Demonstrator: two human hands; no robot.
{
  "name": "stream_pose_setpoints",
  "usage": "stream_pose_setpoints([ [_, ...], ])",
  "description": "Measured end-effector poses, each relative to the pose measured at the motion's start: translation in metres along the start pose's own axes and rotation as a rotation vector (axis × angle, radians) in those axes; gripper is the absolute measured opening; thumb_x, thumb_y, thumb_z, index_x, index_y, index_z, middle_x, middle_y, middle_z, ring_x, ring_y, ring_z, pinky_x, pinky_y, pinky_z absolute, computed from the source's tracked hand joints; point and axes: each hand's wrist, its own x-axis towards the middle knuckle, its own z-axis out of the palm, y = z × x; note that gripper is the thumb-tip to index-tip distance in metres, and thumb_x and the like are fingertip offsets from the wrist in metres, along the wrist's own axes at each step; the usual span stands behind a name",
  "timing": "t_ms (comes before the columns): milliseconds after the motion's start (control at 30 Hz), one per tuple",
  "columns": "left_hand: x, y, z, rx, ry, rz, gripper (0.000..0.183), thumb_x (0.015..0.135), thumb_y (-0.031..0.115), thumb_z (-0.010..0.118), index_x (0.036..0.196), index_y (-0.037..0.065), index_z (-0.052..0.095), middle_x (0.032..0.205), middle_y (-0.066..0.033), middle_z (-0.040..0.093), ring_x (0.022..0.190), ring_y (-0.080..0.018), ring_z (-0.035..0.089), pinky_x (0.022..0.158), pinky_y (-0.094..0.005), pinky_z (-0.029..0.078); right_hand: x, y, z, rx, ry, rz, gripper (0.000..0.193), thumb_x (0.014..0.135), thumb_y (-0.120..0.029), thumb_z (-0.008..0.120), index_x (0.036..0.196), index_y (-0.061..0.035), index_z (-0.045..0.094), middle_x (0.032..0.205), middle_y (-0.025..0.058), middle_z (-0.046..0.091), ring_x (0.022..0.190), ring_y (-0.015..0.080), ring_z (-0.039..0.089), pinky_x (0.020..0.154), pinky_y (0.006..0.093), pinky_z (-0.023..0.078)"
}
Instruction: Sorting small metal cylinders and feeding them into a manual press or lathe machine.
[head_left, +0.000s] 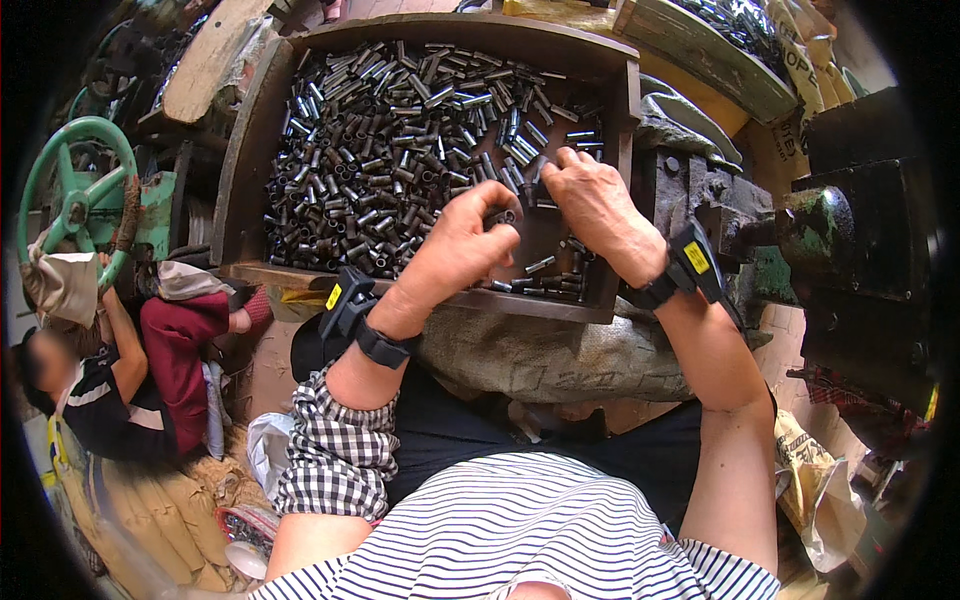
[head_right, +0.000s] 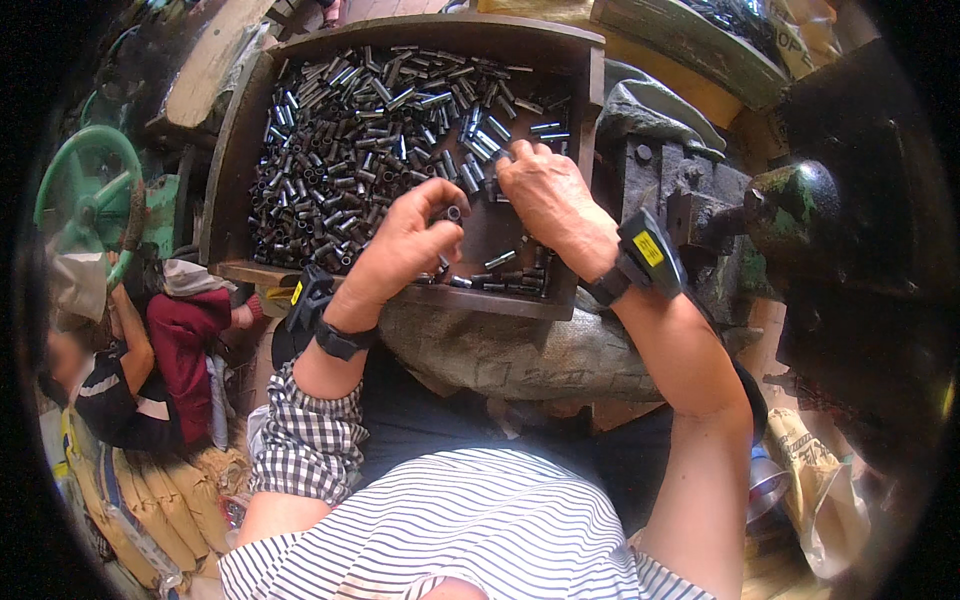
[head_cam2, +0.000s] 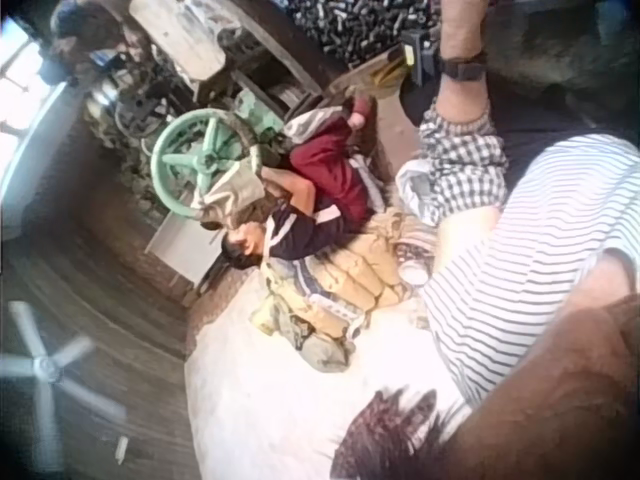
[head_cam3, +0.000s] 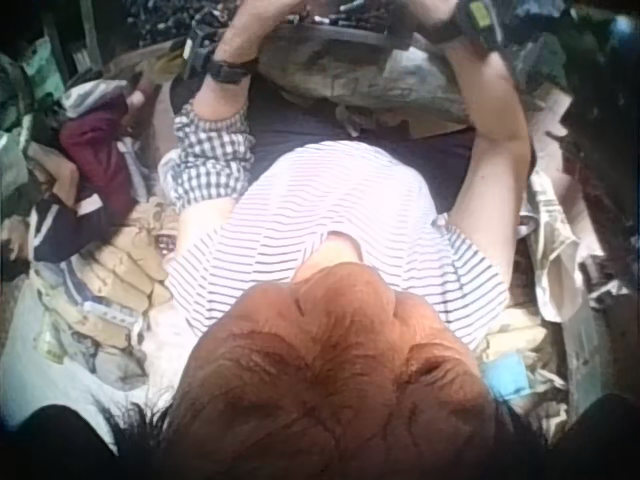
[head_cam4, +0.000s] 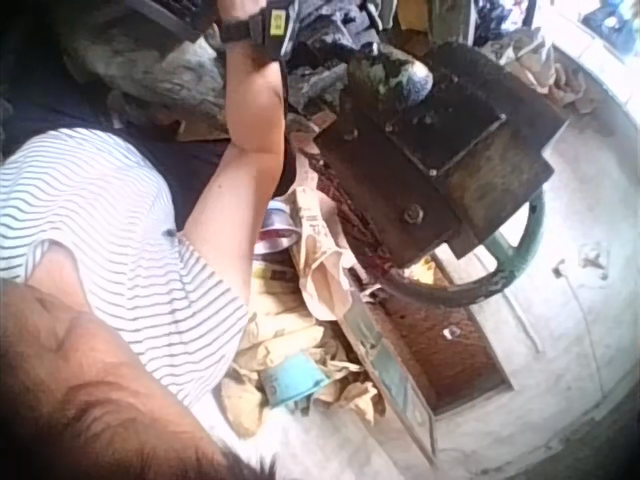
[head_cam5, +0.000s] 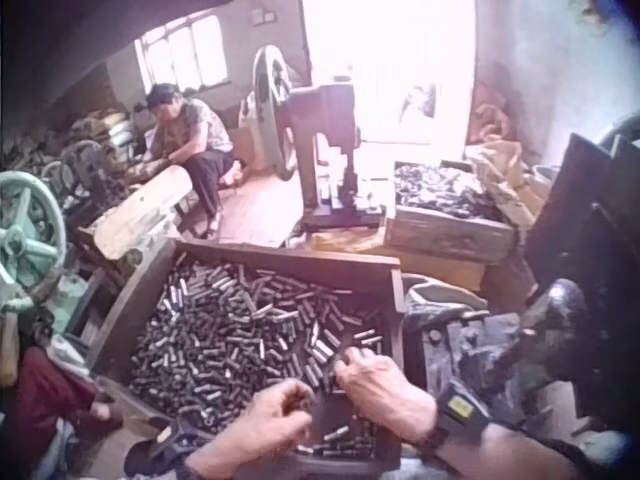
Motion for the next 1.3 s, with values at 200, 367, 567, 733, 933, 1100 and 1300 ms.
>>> stream_pose_setpoints([
  [200, -0.008, -0.008, -0.016, 0.898, 0.072, 0.382, 0.02, 0.072, 0.009, 0.065, 0.089, 0.002, 0.061, 0.08, -0.018, 0.062, 0.076, -0.0346, 0.061, 0.066, -0.0393, 0.049, -0.008, 0.004, -0.009, 0.144, 0.079, 0.065, 0.015, 0.073, -0.001, 0.059, 0.087, 0.0004, 0.055, 0.088, 0.0171, 0.058, 0.08, 0.0318, 0.063, 0.067, 0.0373, 0.053],
  [367, -0.007, -0.012, -0.019, 1.103, -0.117, 0.285, 0.022, 0.072, 0.014, 0.069, 0.09, 0.004, 0.06, 0.08, -0.017, 0.063, 0.079, -0.036, 0.061, 0.069, -0.0425, 0.049, -0.051, -0.019, -0.034, 0.508, 0.198, 0.079, 0.017, 0.075, -0.001, 0.06, 0.087, 0.0, 0.048, 0.082, 0.0168, 0.051, 0.07, 0.0345, 0.058, 0.06, 0.0405, 0.048],
  [567, -0.001, -0.02, -0.016, 1.225, 0.066, 0.287, 0.022, 0.079, 0.016, 0.064, 0.084, 0.001, 0.049, 0.073, -0.0197, 0.06, 0.075, -0.0388, 0.06, 0.065, -0.0459, 0.048, -0.083, -0.036, -0.047, 0.834, 0.211, 0.316, 0.021, 0.077, 0.001, 0.065, 0.095, 0.0016, 0.055, 0.08, 0.0138, 0.057, 0.068, 0.0198, 0.062, 0.059, 0.0285, 0.05],
  [733, -0.002, -0.022, -0.01, 1.117, 0.163, 0.43, 0.019, 0.084, 0.013, 0.06, 0.088, 0.0, 0.047, 0.07, -0.0216, 0.058, 0.068, -0.0387, 0.06, 0.061, -0.0438, 0.048, -0.084, -0.045, -0.036, 1.255, 0.285, 0.551, 0.019, 0.081, 0.0, 0.062, 0.099, 0.0016, 0.057, 0.073, 0.0043, 0.057, 0.067, 0.0069, 0.059, 0.059, 0.022, 0.049],
  [933, -0.01, -0.006, 0.01, 0.026, -0.042, 0.042, 0.018, 0.089, 0.017, 0.061, 0.097, 0.003, 0.053, 0.065, -0.005, 0.061, 0.05, -0.0086, 0.055, 0.044, -0.0218, 0.043, -0.077, -0.053, -0.031, 1.687, 0.276, 0.68, 0.017, 0.086, -0.006, 0.061, 0.102, -0.0014, 0.056, 0.078, 0.0025, 0.061, 0.067, 0.0077, 0.063, 0.049, 0.0151, 0.046],
  [1100, -0.009, -0.015, 0.007, -0.18, -0.104, 0.106, 0.018, 0.085, 0.021, 0.067, 0.093, 0.005, 0.062, 0.066, 0.0036, 0.057, 0.053, -0.0006, 0.049, 0.044, -0.0149, 0.038, -0.072, -0.056, -0.023, 1.779, 0.288, 0.653, 0.015, 0.087, -0.009, 0.061, 0.098, -0.0013, 0.055, 0.08, 0.0043, 0.063, 0.067, 0.0111, 0.066, 0.046, 0.0154, 0.046],
  [1300, -0.014, -0.01, 0.008, -0.237, -0.092, 0.068, 0.024, 0.085, 0.021, 0.067, 0.099, 0.003, 0.063, 0.07, 0.0032, 0.059, 0.056, -0.002, 0.054, 0.047, -0.0151, 0.041, -0.071, -0.062, -0.02, 1.815, 0.371, 0.726, 0.015, 0.088, -0.009, 0.06, 0.097, 0.0006, 0.052, 0.079, 0.0065, 0.063, 0.066, 0.0122, 0.067, 0.046, 0.0169, 0.048],
])
